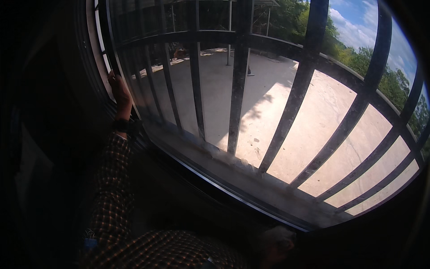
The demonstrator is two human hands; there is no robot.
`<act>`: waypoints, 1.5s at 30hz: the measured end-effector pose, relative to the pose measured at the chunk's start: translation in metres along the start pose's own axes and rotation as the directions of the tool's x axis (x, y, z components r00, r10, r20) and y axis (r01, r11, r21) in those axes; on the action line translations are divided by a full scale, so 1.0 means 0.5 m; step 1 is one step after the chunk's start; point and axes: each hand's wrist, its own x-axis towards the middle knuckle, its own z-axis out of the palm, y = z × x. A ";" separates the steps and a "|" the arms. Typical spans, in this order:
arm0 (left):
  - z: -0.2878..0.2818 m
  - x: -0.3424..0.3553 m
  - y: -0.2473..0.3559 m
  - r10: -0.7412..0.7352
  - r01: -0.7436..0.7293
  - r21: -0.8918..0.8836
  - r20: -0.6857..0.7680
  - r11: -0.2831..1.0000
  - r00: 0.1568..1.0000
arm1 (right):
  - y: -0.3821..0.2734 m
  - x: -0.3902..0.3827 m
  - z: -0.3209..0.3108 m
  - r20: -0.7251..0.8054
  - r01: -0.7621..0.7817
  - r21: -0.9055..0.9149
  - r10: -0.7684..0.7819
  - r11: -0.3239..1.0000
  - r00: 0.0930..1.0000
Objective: The person wipes a window track with a cloth and uses a metal spoon to scrape debris from the narrow grooves before sliding the window shut.
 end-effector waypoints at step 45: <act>0.112 -0.010 0.011 0.042 -0.058 -0.150 -0.102 0.987 0.994 | -0.063 0.126 -0.246 -0.063 -0.005 -0.435 -0.025 0.900 0.998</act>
